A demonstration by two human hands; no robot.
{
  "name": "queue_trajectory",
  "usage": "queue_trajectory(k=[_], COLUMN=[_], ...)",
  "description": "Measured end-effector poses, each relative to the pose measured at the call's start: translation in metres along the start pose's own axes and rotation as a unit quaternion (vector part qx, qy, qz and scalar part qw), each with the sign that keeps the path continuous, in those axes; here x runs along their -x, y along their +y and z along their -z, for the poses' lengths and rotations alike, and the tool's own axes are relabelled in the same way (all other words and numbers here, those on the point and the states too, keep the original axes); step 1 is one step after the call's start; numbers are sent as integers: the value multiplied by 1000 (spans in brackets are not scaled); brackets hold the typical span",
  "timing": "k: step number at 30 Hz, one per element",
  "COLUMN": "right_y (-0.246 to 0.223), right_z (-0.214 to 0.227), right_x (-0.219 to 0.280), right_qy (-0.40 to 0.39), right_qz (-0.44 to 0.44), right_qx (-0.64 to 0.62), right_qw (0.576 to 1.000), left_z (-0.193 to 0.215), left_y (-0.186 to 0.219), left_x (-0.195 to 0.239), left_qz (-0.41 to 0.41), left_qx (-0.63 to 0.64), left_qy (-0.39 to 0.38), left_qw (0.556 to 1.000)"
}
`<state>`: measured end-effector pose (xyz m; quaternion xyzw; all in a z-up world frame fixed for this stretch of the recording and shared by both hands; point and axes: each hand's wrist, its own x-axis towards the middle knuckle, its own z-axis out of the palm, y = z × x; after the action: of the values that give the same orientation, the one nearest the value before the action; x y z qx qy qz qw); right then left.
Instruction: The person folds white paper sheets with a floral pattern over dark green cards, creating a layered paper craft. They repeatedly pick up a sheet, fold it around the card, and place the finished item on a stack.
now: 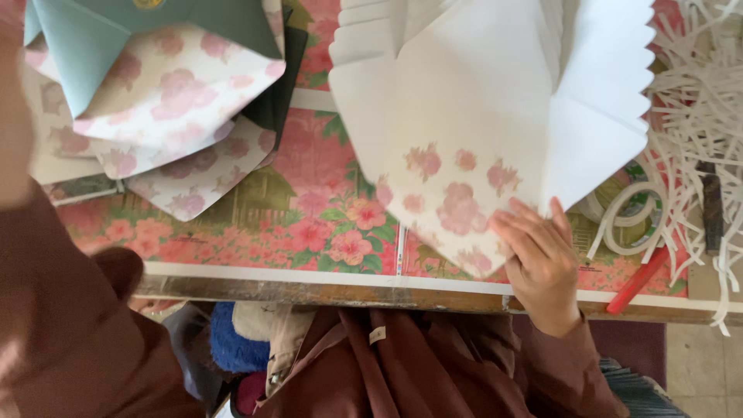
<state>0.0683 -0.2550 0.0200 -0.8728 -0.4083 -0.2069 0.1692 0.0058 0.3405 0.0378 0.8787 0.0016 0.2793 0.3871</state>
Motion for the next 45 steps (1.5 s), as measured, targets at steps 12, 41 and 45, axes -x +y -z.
queue_trajectory(k=[12,41,45], right_y=[-19,32,15], right_z=[52,20,66], right_x=[-2,-27,-19], right_qy=[-310,-86,-19], right_qz=[19,-83,-468], right_qx=[-401,76,-213], right_qw=[862,990,857], left_z=[-182,-249,-242], left_y=[249,151,173], left_x=[54,64,57], left_qz=[-74,-167,-177], left_qx=[-2,-298,-310], left_qy=[-180,-61,-58], left_qw=[981,938,932])
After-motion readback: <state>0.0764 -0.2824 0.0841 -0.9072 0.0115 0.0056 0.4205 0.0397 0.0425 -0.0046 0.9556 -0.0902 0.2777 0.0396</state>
